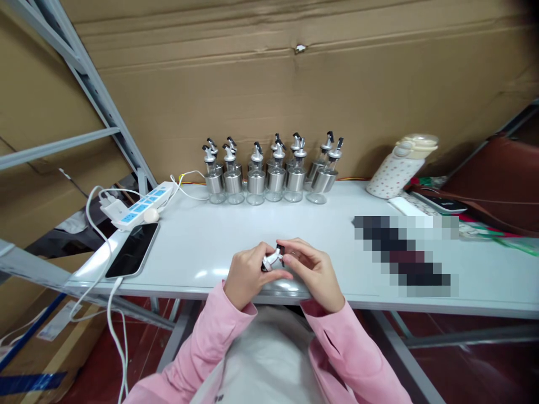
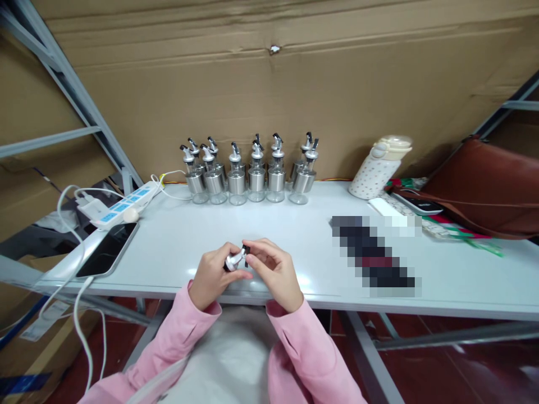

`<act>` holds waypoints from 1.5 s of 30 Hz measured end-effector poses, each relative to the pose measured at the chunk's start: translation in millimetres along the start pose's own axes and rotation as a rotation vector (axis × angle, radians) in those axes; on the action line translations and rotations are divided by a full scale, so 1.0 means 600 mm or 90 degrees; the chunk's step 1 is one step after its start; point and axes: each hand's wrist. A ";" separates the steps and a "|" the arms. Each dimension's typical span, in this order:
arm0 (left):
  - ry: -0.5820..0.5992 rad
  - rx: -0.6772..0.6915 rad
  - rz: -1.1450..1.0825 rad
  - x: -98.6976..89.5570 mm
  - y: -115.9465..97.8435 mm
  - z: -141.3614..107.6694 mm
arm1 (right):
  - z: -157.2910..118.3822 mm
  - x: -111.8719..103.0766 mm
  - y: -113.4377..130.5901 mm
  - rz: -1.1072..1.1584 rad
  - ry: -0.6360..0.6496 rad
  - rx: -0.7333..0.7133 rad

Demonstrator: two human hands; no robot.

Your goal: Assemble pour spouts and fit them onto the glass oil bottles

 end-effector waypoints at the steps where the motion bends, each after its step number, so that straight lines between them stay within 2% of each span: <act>1: -0.006 -0.002 0.005 -0.001 -0.001 0.000 | 0.000 -0.001 -0.001 0.006 0.009 0.002; 7: 0.000 -0.022 -0.026 -0.003 -0.004 0.000 | 0.002 -0.005 -0.005 0.078 0.052 0.020; 15: 0.017 -0.025 -0.059 -0.003 -0.003 0.000 | 0.002 -0.007 -0.005 0.084 0.049 0.051; 24: 0.018 -0.027 -0.108 0.001 -0.002 -0.002 | 0.002 -0.006 -0.002 0.058 0.031 0.008; 33: 0.012 0.011 -0.129 0.001 -0.006 -0.006 | -0.001 -0.001 -0.003 0.056 0.001 -0.021; 39: 0.012 0.072 -0.112 0.005 -0.003 -0.007 | -0.004 -0.004 -0.002 0.059 0.056 -0.005; 42: 0.015 0.077 -0.101 0.004 -0.001 -0.007 | -0.003 -0.005 -0.001 0.048 0.090 -0.008; 45: -0.010 0.052 -0.104 0.002 0.000 -0.005 | -0.002 -0.005 -0.004 0.064 0.075 -0.020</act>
Point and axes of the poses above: each hand's wrist, its own z-axis towards the middle knuckle, its own x-axis out of the palm, y = z × x, and after that the axes turned 12 degrees about -z, right-handed
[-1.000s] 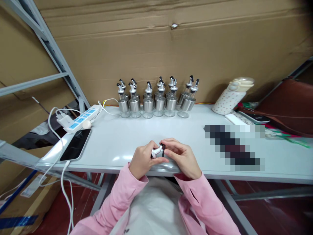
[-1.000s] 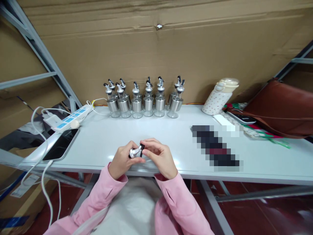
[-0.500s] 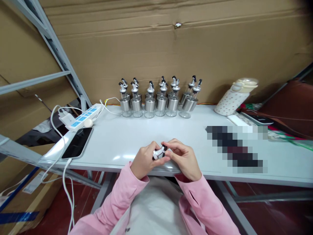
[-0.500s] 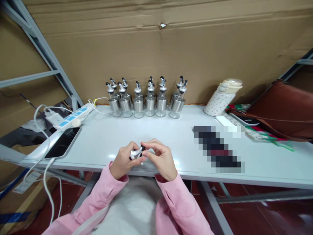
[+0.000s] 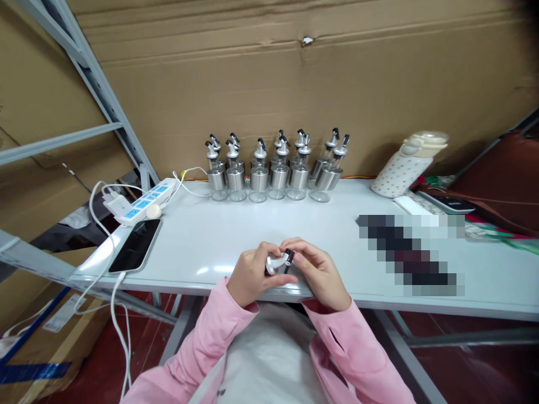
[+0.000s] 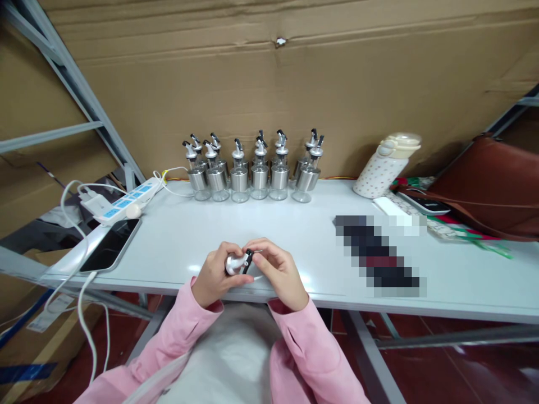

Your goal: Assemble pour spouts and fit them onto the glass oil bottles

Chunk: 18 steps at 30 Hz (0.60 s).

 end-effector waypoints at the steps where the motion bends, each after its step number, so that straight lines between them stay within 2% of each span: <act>1: -0.009 -0.009 0.000 0.000 0.000 0.000 | -0.001 0.000 -0.002 0.007 -0.005 0.001; 3: -0.007 -0.025 0.002 0.000 -0.001 0.001 | -0.002 -0.001 -0.005 0.019 -0.001 0.000; 8: 0.050 -0.034 0.017 0.000 -0.009 0.003 | -0.003 0.000 -0.006 0.029 -0.005 0.005; 14: 0.083 0.060 0.057 0.000 -0.014 0.007 | -0.005 0.001 -0.007 0.027 -0.004 -0.008; 18: 0.073 0.095 0.066 0.001 -0.012 0.008 | -0.005 0.000 -0.009 0.033 0.012 -0.008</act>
Point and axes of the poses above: each hand's wrist, its own z-axis towards the middle knuckle, its own x-axis out of the palm, y = z × x, and after that the axes turned 12 degrees about -z, right-handed
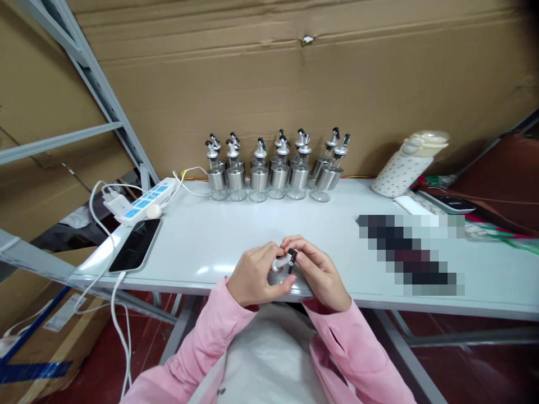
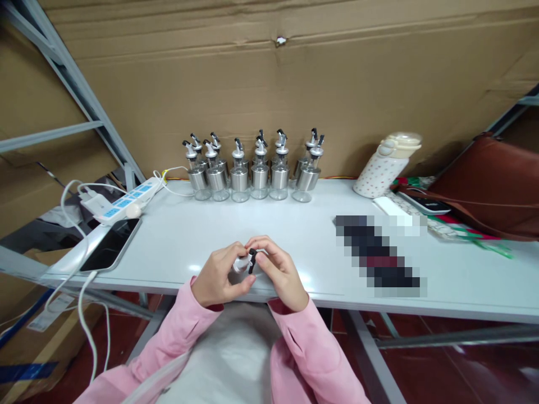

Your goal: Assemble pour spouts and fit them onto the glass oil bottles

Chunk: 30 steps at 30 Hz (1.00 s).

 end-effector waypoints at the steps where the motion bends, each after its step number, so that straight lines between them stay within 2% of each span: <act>1: -0.005 -0.003 0.001 0.000 0.001 0.000 | 0.000 0.000 0.000 0.000 0.005 -0.001; 8: -0.008 -0.041 0.004 0.002 0.005 -0.005 | -0.002 -0.001 0.002 0.003 0.021 0.000; 15: -0.007 0.009 0.004 0.004 0.002 -0.001 | -0.002 -0.001 0.004 0.006 0.038 -0.049; 19: -0.003 -0.002 -0.005 0.003 0.001 -0.001 | -0.001 -0.001 0.005 -0.021 0.028 -0.073; 24: -0.002 -0.032 -0.004 0.003 0.004 -0.004 | -0.003 -0.002 -0.001 0.021 0.076 -0.078; 30: 0.008 0.002 -0.011 0.005 0.005 -0.003 | -0.003 -0.001 0.000 -0.001 0.057 -0.093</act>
Point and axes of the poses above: each hand's wrist, its own z-axis towards the middle knuckle, its own x-axis out of the palm, y = z × x, and after that the axes turned 12 degrees about -z, right-handed
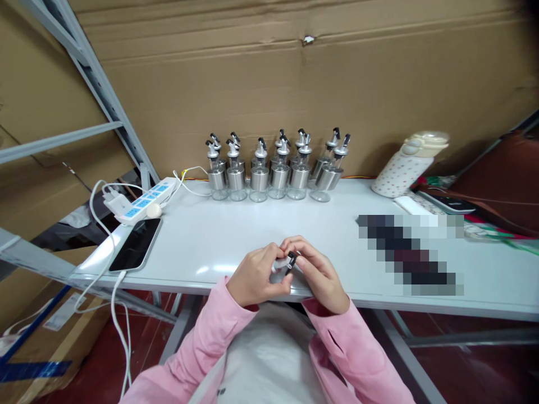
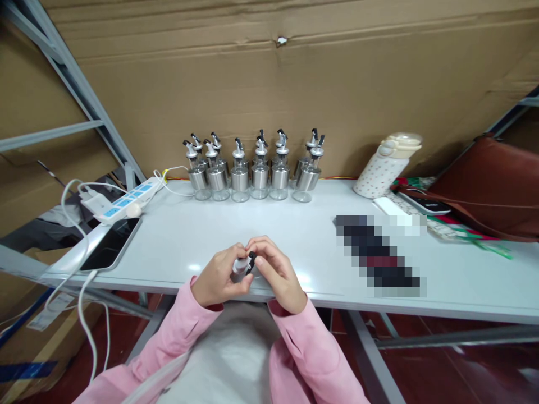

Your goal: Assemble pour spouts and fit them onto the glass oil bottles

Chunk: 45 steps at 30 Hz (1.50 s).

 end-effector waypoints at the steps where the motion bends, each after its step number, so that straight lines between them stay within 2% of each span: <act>1: -0.003 -0.006 -0.001 0.000 0.000 0.000 | 0.000 0.000 0.000 0.002 0.003 0.002; 4: -0.004 -0.021 0.002 0.000 0.001 0.000 | -0.001 0.001 0.002 -0.003 -0.003 0.001; 9: 0.008 0.005 0.005 -0.001 0.001 0.002 | 0.001 0.002 0.003 -0.016 -0.013 0.002; 26: 0.024 -0.061 -0.044 -0.008 -0.003 0.001 | 0.001 0.001 -0.003 -0.006 -0.021 0.023; 34: 0.017 0.001 -0.002 -0.001 -0.001 0.001 | 0.002 0.001 0.001 0.013 -0.027 0.047; 45: -0.002 0.016 0.042 0.001 0.003 0.003 | 0.002 0.000 0.001 0.014 -0.008 0.073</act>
Point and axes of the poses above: each hand's wrist, its own z-axis towards the middle knuckle, its own x-axis out of the palm, y = z × x, and after that the axes turned 12 degrees about -z, right-handed
